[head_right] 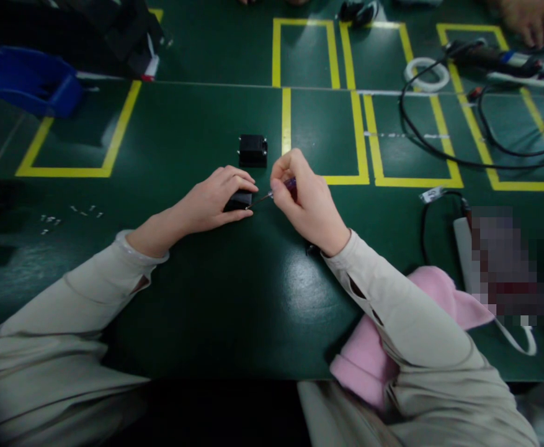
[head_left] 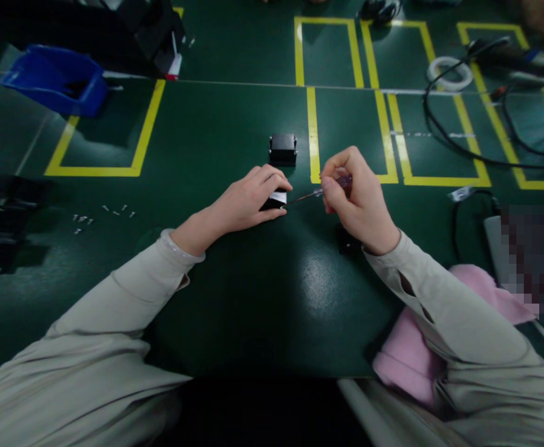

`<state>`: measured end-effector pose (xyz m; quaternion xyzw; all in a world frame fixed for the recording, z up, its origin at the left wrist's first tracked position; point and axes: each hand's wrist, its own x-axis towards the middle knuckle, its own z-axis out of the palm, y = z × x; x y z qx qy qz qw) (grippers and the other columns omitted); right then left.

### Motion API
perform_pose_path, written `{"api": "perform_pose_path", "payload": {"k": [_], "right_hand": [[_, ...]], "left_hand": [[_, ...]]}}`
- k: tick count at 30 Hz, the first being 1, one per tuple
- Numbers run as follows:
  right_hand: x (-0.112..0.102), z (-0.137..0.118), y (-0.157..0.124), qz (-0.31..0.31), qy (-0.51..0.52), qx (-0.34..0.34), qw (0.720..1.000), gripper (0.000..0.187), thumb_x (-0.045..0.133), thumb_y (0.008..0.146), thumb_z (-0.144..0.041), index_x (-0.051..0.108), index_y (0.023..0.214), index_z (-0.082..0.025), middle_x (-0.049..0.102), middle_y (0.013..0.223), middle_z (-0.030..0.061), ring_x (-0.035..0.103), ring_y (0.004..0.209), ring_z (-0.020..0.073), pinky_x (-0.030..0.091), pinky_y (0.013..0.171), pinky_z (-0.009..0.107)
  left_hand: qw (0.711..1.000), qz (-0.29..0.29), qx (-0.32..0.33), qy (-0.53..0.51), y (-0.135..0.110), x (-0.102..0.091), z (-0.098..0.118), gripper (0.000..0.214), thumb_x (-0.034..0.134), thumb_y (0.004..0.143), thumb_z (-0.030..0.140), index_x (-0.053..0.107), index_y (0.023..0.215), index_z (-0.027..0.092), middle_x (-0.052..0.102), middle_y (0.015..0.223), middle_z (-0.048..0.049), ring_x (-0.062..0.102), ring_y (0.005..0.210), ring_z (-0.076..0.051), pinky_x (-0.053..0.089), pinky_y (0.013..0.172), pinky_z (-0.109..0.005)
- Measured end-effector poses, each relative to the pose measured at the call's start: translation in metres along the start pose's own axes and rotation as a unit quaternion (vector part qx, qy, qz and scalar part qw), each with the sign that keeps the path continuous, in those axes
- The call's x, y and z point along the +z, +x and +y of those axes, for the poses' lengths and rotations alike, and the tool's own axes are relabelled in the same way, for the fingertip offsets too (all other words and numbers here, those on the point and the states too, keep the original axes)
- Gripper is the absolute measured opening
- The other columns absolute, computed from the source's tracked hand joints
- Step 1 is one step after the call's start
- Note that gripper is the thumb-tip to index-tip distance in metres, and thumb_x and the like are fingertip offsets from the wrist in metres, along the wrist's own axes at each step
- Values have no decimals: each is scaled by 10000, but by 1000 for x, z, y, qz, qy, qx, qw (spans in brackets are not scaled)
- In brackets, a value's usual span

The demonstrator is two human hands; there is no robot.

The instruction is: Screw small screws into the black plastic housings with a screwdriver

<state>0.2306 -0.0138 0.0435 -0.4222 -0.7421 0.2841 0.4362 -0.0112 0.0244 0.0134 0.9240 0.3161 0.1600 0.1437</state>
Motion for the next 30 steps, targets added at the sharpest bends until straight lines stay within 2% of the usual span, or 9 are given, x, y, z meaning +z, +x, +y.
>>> {"api": "perform_pose_path", "payload": {"k": [4, 8, 14, 20, 25, 30], "right_hand": [[1, 0, 0, -1, 2, 0, 1000, 210, 534, 988, -421, 502, 894, -236, 556, 769, -17, 547, 658, 107, 452, 591, 277], [1, -1, 0, 2, 8, -8, 1000, 176, 538, 985, -397, 501, 916, -239, 557, 789, -9, 567, 702, 119, 461, 607, 283], [1, -2, 0, 3, -8, 2, 1000, 256, 508, 999, -449, 509, 862, -234, 545, 710, -31, 528, 606, 94, 426, 568, 270], [2, -1, -1, 8, 10, -6, 1000, 173, 504, 997, -393, 506, 919, -239, 570, 798, -6, 584, 723, 123, 456, 608, 284], [2, -1, -2, 6, 2, 0, 1000, 257, 507, 1004, -449, 521, 869, -231, 569, 740, -19, 551, 641, 102, 427, 576, 270], [3, 0, -1, 12, 3, -12, 1000, 185, 491, 1003, -398, 520, 926, -232, 564, 773, -15, 575, 683, 108, 444, 585, 269]], "left_hand": [[1000, 3, 8, 4, 0, 0, 0, 409, 671, 921, 346, 535, 1264, 168, 582, 1300, -139, 551, 1224, -292, 487, 1031, -466], [1000, 2, 4, 8, 0, -1, 1, 394, 667, 923, 344, 535, 1254, 177, 585, 1294, -131, 554, 1217, -293, 494, 1018, -467], [1000, -1, 1, 4, 0, -1, 1, 405, 649, 931, 364, 525, 1273, 186, 573, 1312, -126, 543, 1235, -291, 484, 1039, -475], [1000, -1, 6, 1, 0, -1, 1, 398, 642, 935, 359, 531, 1269, 174, 578, 1308, -139, 546, 1228, -298, 485, 1030, -483], [1000, -3, 4, 2, 0, -1, 1, 400, 647, 931, 358, 527, 1272, 185, 578, 1308, -133, 546, 1227, -295, 480, 1033, -478], [1000, 3, 14, 9, 0, -1, 0, 395, 651, 936, 356, 524, 1264, 178, 583, 1294, -133, 555, 1215, -288, 484, 1028, -461]]}}
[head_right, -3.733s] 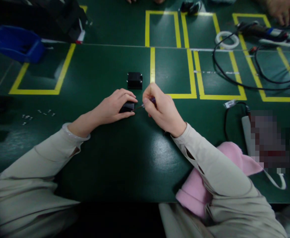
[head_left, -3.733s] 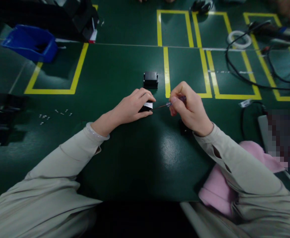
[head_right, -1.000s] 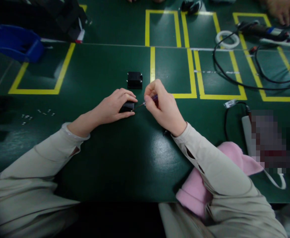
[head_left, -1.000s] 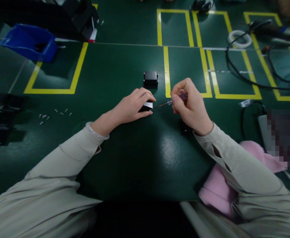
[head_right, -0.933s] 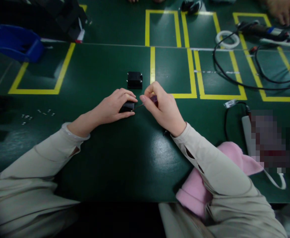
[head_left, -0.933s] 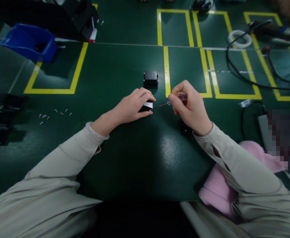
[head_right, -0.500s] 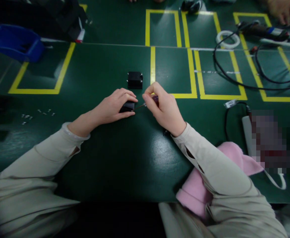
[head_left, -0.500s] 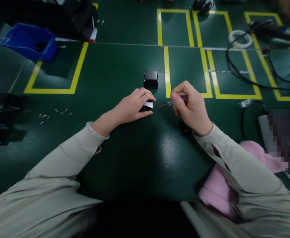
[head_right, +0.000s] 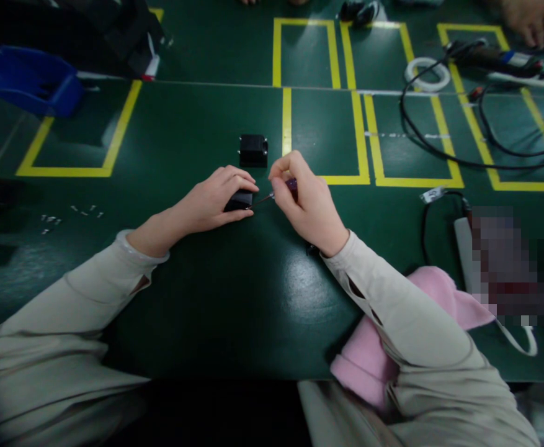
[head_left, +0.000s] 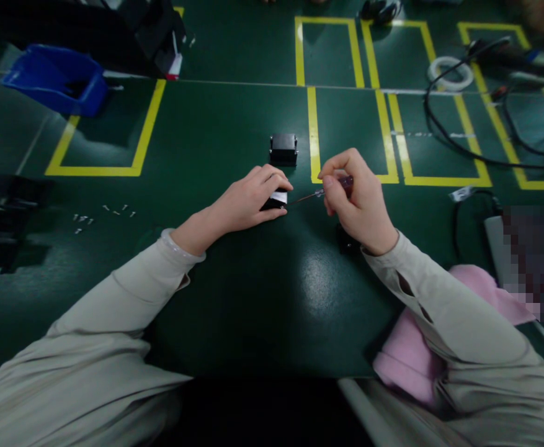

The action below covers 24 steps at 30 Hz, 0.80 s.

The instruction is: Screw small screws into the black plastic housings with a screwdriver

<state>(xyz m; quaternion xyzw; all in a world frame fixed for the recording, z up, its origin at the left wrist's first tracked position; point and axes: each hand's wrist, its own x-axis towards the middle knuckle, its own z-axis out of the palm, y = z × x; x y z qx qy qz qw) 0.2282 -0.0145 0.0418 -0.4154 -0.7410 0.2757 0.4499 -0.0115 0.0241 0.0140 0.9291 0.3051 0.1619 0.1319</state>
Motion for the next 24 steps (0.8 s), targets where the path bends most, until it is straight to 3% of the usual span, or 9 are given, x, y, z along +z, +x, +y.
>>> {"api": "perform_pose_path", "payload": {"k": [3, 7, 13, 18, 24], "right_hand": [[0, 1, 0, -1, 4, -7, 1000, 195, 488, 1005, -401, 520, 922, -228, 567, 779, -16, 588, 697, 105, 427, 576, 260], [-1, 0, 0, -5, 1, -2, 1000, 235, 490, 1016, -406, 517, 875, -220, 524, 679, -48, 511, 562, 71, 383, 546, 252], [0, 2, -1, 7, 14, -14, 1000, 161, 484, 1013, -371, 527, 965, -224, 577, 793, -11, 579, 702, 104, 429, 588, 262], [0, 0, -1, 0, -3, -1, 1000, 238, 507, 1011, -412, 528, 875, -217, 566, 745, -27, 535, 620, 77, 403, 565, 253], [0, 0, 0, 8, 7, -14, 1000, 140, 510, 1001, -345, 526, 940, -219, 577, 784, -17, 585, 686, 97, 431, 583, 260]], "left_hand": [[1000, 1, 2, 0, 0, 0, -1, 398, 652, 938, 360, 524, 1267, 176, 581, 1298, -132, 555, 1215, -287, 489, 1022, -454], [1000, 3, 5, 1, 0, 1, -1, 397, 656, 936, 358, 523, 1265, 179, 582, 1301, -128, 553, 1220, -284, 483, 1030, -456], [1000, 3, -5, 4, 0, 1, 0, 403, 672, 921, 344, 528, 1257, 172, 582, 1301, -134, 556, 1218, -293, 489, 1025, -468], [1000, 0, -5, -1, 0, 0, -1, 408, 666, 925, 343, 522, 1271, 182, 578, 1306, -131, 551, 1230, -293, 483, 1042, -480], [1000, 2, -5, 2, 0, 1, 0, 399, 669, 923, 335, 522, 1261, 183, 580, 1297, -131, 554, 1217, -291, 489, 1025, -474]]}}
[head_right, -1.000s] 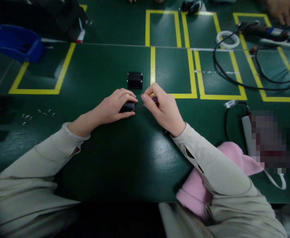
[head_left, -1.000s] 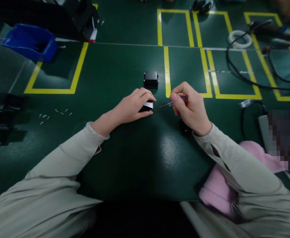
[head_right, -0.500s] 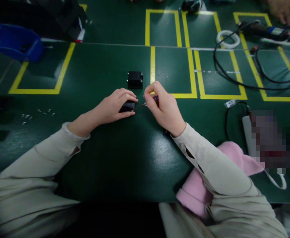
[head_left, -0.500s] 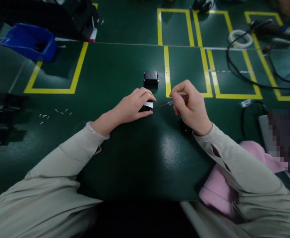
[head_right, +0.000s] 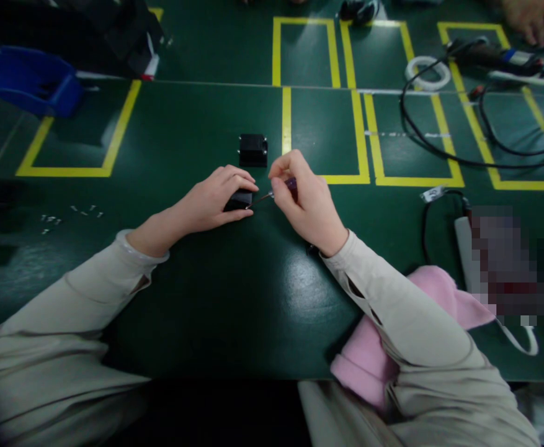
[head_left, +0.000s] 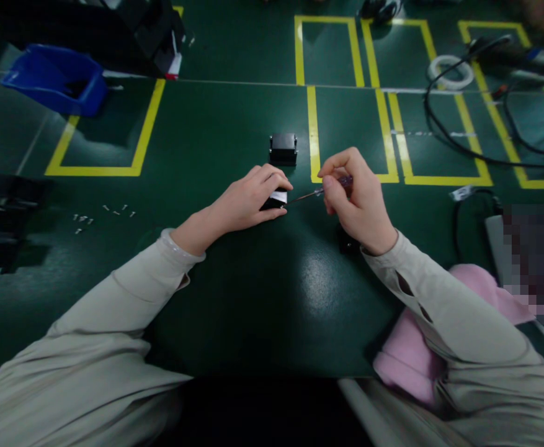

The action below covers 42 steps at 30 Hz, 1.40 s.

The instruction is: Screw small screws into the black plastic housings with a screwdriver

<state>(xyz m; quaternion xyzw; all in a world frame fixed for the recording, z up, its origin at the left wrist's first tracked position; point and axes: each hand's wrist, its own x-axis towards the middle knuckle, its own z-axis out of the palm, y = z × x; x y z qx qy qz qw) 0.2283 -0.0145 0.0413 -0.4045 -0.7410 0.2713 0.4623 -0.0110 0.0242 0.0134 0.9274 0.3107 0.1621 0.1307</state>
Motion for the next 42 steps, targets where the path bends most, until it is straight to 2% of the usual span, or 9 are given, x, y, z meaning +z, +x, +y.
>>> {"api": "perform_pose_path", "payload": {"k": [5, 9, 14, 20, 26, 31, 36, 42], "right_hand": [[0, -1, 0, -8, -5, 13, 1000, 199, 512, 1007, -378, 521, 881, -224, 549, 702, -39, 548, 596, 80, 407, 551, 258], [0, -1, 0, -6, -3, 1, 1000, 145, 506, 997, -363, 525, 955, -225, 563, 751, -28, 568, 648, 94, 426, 560, 259], [-1, -2, 0, -10, -17, 9, 1000, 203, 519, 997, -394, 525, 894, -219, 576, 764, -25, 554, 643, 82, 410, 555, 253], [-1, -2, 0, -8, -9, 5, 1000, 116, 507, 993, -339, 524, 975, -226, 508, 695, -48, 523, 612, 92, 414, 560, 264], [-1, -3, -1, -12, -12, 15, 1000, 165, 517, 1003, -357, 528, 911, -221, 536, 738, -38, 525, 619, 80, 411, 578, 258], [0, -1, -1, -14, -9, 8, 1000, 127, 506, 1001, -363, 528, 990, -238, 482, 661, -58, 495, 573, 99, 420, 566, 275], [-1, -2, 0, -14, -14, 24, 1000, 217, 520, 998, -435, 533, 918, -234, 546, 728, -29, 541, 619, 96, 421, 550, 264], [0, -1, -1, -12, -10, 17, 1000, 166, 508, 997, -394, 535, 970, -232, 512, 696, -42, 507, 594, 95, 411, 540, 263]], "left_hand": [[1000, 0, 0, -5, -1, 0, -1, 403, 670, 921, 333, 524, 1267, 188, 577, 1303, -128, 547, 1229, -290, 481, 1037, -476], [1000, -1, 0, 1, 0, 0, 0, 406, 674, 919, 336, 526, 1262, 176, 580, 1296, -134, 553, 1216, -293, 487, 1027, -476], [1000, 3, 5, 1, 0, 0, 1, 396, 672, 919, 326, 529, 1254, 170, 585, 1289, -135, 554, 1212, -293, 485, 1029, -478], [1000, 2, 7, -1, 0, 0, 0, 396, 667, 924, 331, 527, 1259, 174, 583, 1290, -134, 552, 1210, -290, 485, 1012, -465], [1000, -2, -1, -4, 0, -1, 0, 402, 668, 923, 337, 524, 1264, 178, 578, 1302, -131, 549, 1219, -292, 482, 1028, -471], [1000, -2, -3, -6, 0, 0, 0, 404, 670, 920, 339, 527, 1263, 181, 578, 1303, -133, 549, 1226, -294, 484, 1036, -482], [1000, -2, -4, -12, 0, 0, 1, 397, 662, 922, 338, 526, 1266, 192, 577, 1309, -131, 545, 1225, -293, 483, 1029, -483], [1000, -5, -6, -9, 0, -1, 1, 397, 660, 925, 353, 532, 1260, 183, 580, 1303, -137, 542, 1222, -295, 474, 1035, -477]]}}
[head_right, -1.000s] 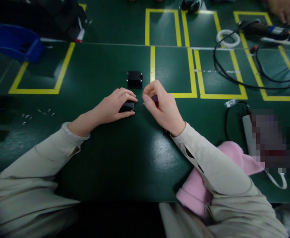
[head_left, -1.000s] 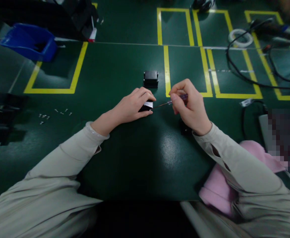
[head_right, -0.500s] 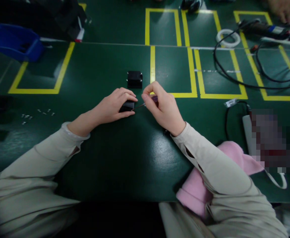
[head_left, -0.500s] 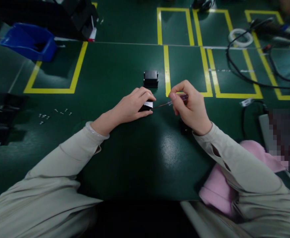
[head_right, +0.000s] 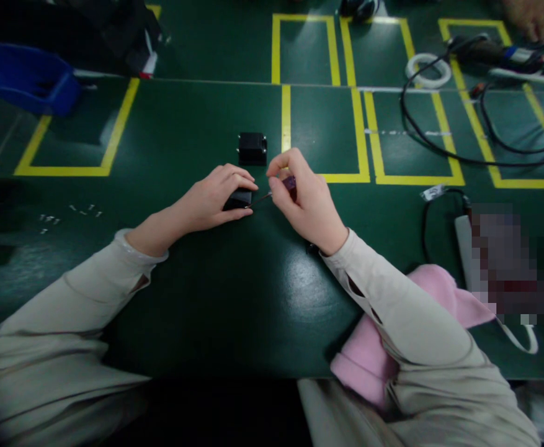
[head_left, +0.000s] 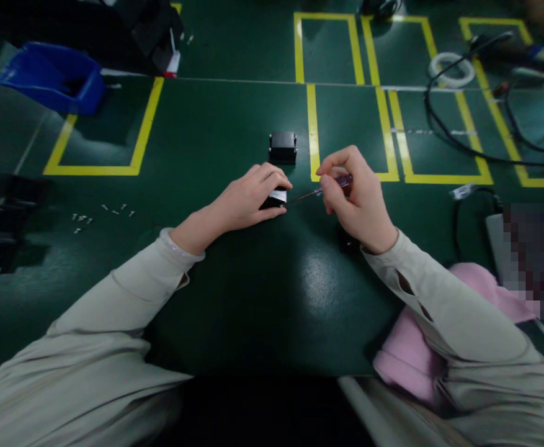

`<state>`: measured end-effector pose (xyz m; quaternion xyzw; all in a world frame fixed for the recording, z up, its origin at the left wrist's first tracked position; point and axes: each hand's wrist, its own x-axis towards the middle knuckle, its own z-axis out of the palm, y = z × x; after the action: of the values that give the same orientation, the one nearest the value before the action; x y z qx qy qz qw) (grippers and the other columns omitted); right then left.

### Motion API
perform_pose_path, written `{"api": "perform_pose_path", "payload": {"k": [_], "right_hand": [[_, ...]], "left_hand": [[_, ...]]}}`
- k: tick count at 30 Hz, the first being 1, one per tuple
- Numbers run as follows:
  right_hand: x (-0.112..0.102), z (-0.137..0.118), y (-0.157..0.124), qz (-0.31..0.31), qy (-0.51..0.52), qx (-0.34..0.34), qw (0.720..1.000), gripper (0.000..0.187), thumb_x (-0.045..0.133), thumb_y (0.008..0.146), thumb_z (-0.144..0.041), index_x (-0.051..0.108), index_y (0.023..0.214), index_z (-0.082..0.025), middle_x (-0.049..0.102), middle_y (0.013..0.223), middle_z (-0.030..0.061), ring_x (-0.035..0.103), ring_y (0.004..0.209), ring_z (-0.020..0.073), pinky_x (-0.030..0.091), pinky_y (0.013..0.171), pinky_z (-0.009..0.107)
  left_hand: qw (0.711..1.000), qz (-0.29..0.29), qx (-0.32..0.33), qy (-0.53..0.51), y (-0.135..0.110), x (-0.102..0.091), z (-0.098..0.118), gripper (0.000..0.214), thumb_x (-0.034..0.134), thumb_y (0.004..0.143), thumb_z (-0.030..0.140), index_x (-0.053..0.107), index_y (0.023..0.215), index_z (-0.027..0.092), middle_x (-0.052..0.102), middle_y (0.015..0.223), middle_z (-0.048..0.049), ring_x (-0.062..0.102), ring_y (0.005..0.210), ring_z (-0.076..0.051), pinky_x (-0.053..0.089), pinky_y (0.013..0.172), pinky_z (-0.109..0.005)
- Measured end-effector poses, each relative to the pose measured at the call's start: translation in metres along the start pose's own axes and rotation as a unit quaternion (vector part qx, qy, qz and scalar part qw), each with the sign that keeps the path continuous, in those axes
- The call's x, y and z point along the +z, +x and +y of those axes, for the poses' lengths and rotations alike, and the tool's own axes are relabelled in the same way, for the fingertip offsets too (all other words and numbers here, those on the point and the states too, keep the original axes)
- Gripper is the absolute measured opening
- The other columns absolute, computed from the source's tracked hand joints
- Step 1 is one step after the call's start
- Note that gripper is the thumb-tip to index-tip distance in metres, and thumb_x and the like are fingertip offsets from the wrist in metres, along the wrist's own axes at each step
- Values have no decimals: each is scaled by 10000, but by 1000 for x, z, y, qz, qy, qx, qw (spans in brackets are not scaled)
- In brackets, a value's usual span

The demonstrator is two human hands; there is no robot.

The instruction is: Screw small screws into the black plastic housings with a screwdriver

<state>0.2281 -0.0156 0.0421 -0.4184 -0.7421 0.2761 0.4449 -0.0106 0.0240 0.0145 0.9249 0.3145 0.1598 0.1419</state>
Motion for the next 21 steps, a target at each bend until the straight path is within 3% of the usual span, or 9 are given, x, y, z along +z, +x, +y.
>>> {"api": "perform_pose_path", "payload": {"k": [21], "right_hand": [[0, -3, 0, -2, -10, -6, 1000, 174, 517, 986, -408, 539, 946, -239, 531, 718, -31, 553, 629, 109, 444, 573, 273]], "left_hand": [[1000, 4, 3, -2, 0, 1, 0, 398, 666, 916, 335, 531, 1259, 188, 583, 1295, -134, 548, 1214, -294, 480, 1025, -481]]}}
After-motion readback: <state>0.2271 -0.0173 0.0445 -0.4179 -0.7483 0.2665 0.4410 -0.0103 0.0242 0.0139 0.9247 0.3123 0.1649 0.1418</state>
